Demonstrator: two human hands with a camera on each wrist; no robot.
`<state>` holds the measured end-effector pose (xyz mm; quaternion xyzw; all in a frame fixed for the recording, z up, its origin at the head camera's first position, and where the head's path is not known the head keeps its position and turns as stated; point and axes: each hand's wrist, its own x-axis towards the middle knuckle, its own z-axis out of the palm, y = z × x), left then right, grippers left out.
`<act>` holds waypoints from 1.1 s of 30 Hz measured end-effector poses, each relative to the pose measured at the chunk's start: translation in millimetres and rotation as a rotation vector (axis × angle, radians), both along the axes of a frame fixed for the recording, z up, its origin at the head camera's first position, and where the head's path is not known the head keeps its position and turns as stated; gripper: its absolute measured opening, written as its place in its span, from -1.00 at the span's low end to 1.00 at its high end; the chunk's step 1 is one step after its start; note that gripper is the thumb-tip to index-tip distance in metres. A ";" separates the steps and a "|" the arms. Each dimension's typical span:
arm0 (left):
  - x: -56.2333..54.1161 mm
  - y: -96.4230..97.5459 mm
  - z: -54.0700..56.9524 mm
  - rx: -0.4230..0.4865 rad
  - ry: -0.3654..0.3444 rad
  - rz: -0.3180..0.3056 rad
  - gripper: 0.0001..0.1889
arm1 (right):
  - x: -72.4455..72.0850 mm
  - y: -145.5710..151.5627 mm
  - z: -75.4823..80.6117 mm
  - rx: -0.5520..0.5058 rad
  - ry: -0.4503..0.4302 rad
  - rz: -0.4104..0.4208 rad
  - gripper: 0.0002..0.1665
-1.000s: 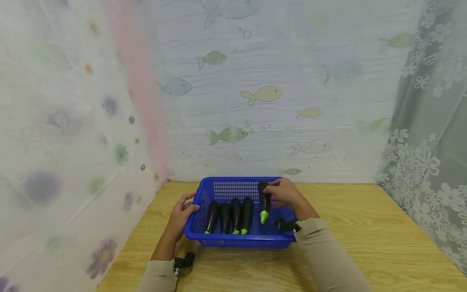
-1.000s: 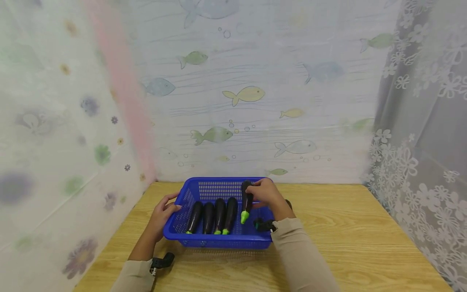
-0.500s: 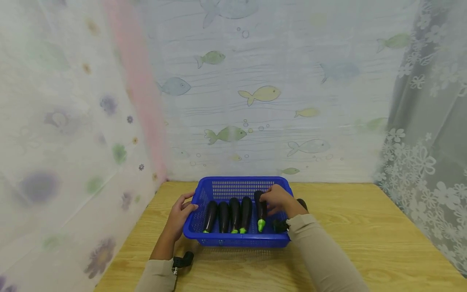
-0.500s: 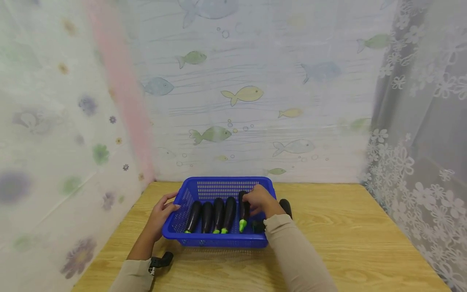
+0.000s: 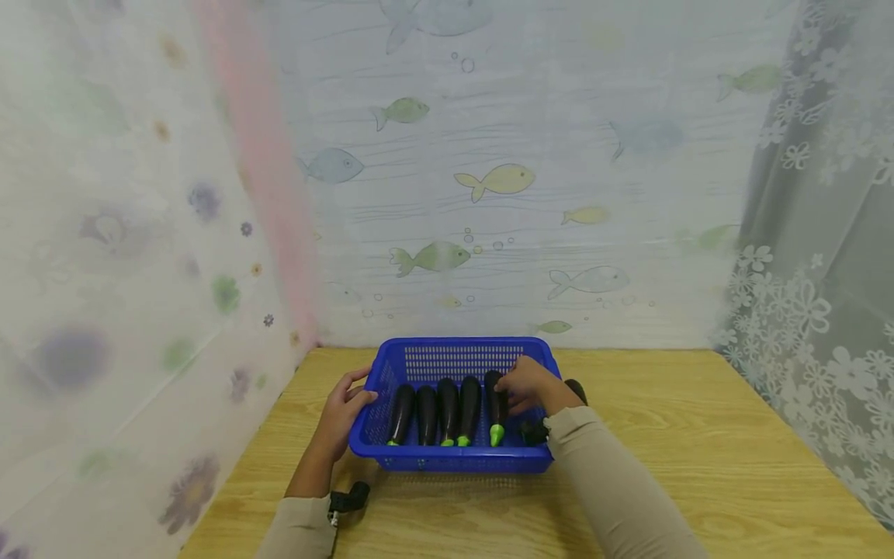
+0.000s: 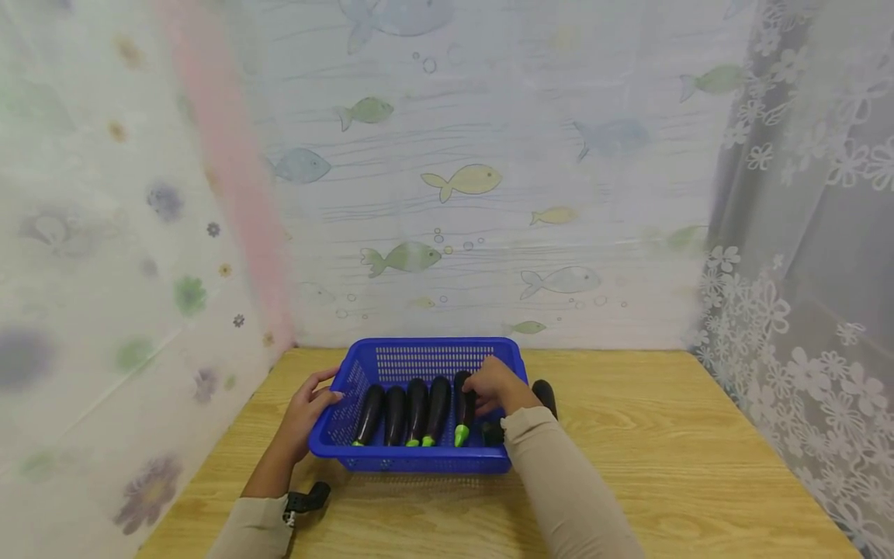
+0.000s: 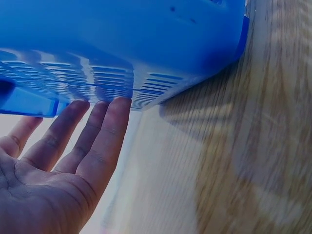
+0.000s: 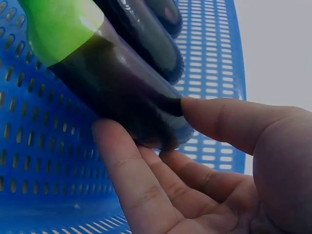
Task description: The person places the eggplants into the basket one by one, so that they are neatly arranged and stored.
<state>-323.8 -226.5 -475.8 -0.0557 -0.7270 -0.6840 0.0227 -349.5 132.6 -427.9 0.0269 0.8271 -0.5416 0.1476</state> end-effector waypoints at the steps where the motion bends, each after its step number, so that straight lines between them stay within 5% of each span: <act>1: -0.1 -0.1 -0.3 0.000 -0.001 -0.001 -0.44 | -0.8 0.3 -0.9 0.002 -0.002 0.003 -0.42; 13: -2.2 -1.5 -2.0 -0.005 0.003 -0.003 -0.44 | -1.0 1.2 -1.6 0.052 -0.004 0.062 -0.73; 33: -1.7 -1.5 -2.7 0.002 0.004 -0.017 -0.42 | 3.1 -0.5 1.2 0.055 -0.032 0.053 -0.73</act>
